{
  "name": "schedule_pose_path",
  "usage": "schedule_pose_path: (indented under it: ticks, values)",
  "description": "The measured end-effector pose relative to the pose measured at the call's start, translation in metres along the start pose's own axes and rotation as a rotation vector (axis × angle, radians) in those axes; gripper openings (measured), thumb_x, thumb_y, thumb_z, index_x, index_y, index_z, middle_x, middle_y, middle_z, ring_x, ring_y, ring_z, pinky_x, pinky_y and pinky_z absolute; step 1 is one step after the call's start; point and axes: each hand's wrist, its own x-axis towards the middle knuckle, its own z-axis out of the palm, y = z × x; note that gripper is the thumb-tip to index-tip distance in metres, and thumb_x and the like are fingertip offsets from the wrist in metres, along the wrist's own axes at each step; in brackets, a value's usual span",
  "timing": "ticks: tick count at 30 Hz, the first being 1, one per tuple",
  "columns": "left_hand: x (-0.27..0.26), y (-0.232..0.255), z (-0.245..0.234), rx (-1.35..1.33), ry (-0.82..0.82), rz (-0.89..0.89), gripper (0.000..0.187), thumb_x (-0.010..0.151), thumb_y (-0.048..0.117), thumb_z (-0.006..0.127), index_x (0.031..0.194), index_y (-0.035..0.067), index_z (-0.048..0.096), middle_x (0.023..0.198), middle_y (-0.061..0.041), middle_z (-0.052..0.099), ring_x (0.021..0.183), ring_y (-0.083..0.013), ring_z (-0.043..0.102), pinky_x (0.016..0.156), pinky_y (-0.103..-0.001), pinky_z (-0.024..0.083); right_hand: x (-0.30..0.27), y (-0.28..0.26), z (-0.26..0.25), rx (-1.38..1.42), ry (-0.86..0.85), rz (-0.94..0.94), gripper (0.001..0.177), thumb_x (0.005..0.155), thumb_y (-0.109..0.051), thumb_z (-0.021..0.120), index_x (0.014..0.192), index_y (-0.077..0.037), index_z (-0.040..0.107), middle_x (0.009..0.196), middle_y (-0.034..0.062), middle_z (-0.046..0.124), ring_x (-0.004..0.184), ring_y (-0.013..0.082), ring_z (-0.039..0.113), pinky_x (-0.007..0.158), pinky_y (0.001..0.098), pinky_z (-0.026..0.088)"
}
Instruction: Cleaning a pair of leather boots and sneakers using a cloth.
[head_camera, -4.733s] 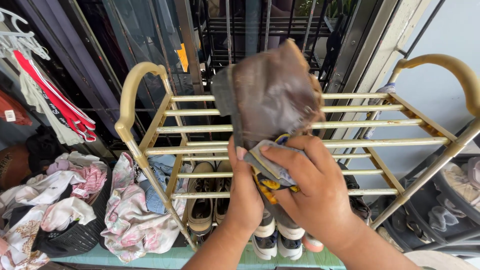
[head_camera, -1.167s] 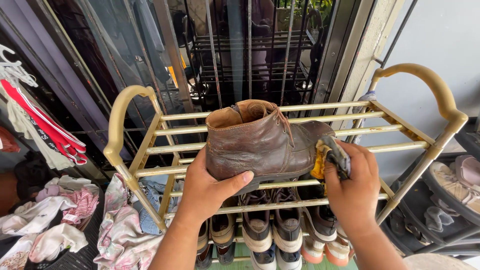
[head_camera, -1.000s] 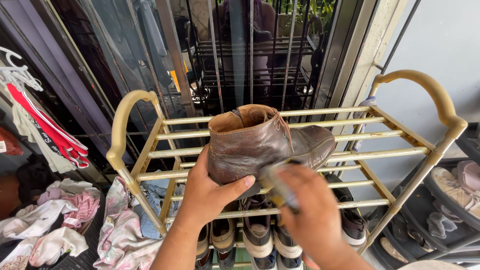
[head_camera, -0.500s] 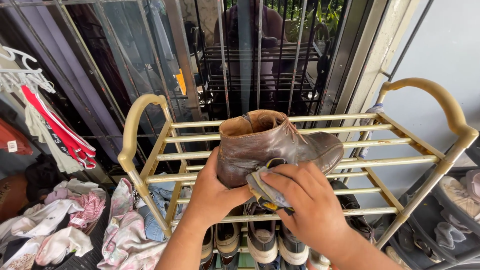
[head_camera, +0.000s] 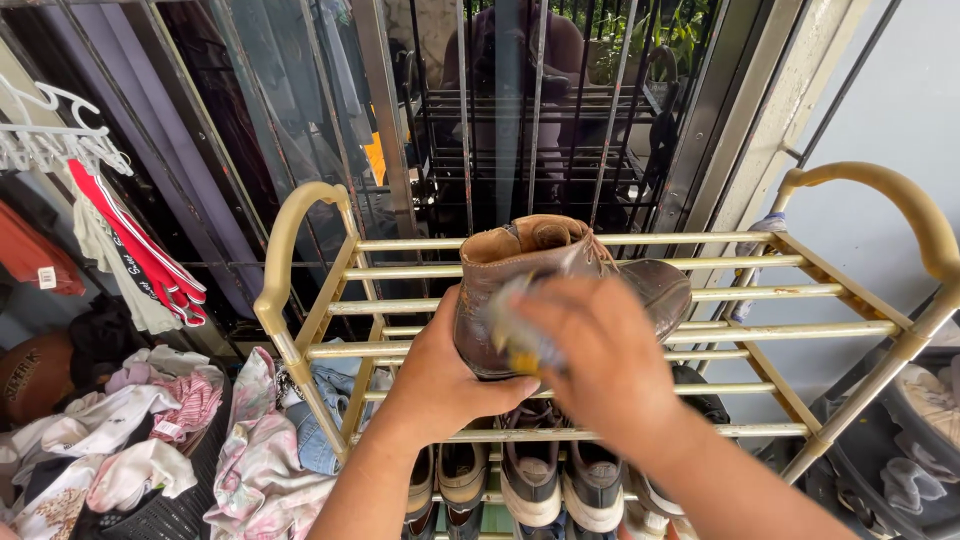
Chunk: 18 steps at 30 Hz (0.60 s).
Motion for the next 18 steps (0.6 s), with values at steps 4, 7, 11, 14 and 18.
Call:
schedule_pose_path:
  ticks: [4, 7, 11, 14, 18]
  values:
    - [0.0, 0.003, 0.001, -0.051, -0.001, 0.019, 0.094, 0.058, 0.019, 0.09, 0.141, 0.012, 0.047, 0.124, -0.009, 0.07, 0.117, -0.0207, 0.069, 0.102, -0.035, 0.054, 0.017, 0.005, -0.003, -0.041, 0.068, 0.116, 0.07, 0.063, 0.01, 0.08, 0.129, -0.006, 0.062, 0.124, 0.012, 0.06, 0.11, 0.0334, 0.063, 0.094, 0.0424, 0.054]
    - [-0.001, -0.006, 0.001, 0.039, 0.011, -0.014, 0.091, 0.056, 0.019, 0.092, 0.136, 0.01, 0.049, 0.122, -0.009, 0.07, 0.117, -0.0202, 0.069, 0.101, -0.036, 0.054, 0.017, -0.012, -0.003, 0.008, -0.078, -0.038, 0.076, 0.047, -0.001, 0.082, 0.121, -0.008, 0.064, 0.117, 0.0099, 0.062, 0.099, 0.0333, 0.061, 0.087, 0.044, 0.053]
    - [0.0, -0.005, -0.001, 0.009, -0.017, 0.019, 0.1, 0.06, 0.022, 0.089, 0.147, 0.014, 0.041, 0.129, -0.008, 0.068, 0.122, -0.0197, 0.066, 0.103, -0.036, 0.052, 0.027, -0.013, -0.002, -0.01, -0.171, -0.162, 0.066, 0.059, 0.002, 0.084, 0.122, -0.01, 0.067, 0.116, 0.0065, 0.061, 0.096, 0.0286, 0.06, 0.086, 0.039, 0.054]
    - [0.0, 0.002, 0.0, 0.073, -0.002, -0.028, 0.104, 0.056, 0.018, 0.092, 0.147, 0.015, 0.04, 0.131, -0.008, 0.065, 0.125, -0.0198, 0.064, 0.107, -0.036, 0.05, 0.04, -0.013, -0.002, -0.039, -0.084, -0.079, 0.069, 0.054, 0.004, 0.081, 0.12, -0.007, 0.067, 0.118, 0.0073, 0.061, 0.099, 0.0306, 0.06, 0.087, 0.0408, 0.053]
    - [0.003, -0.062, 0.002, -0.036, 0.042, 0.227, 0.117, 0.058, 0.016, 0.091, 0.156, 0.009, 0.029, 0.145, -0.012, 0.057, 0.137, -0.0243, 0.054, 0.111, -0.039, 0.043, 0.031, -0.028, 0.005, 0.103, -0.184, -0.147, 0.068, 0.054, -0.001, 0.084, 0.119, -0.006, 0.067, 0.119, 0.0072, 0.062, 0.097, 0.0309, 0.058, 0.085, 0.0403, 0.052]
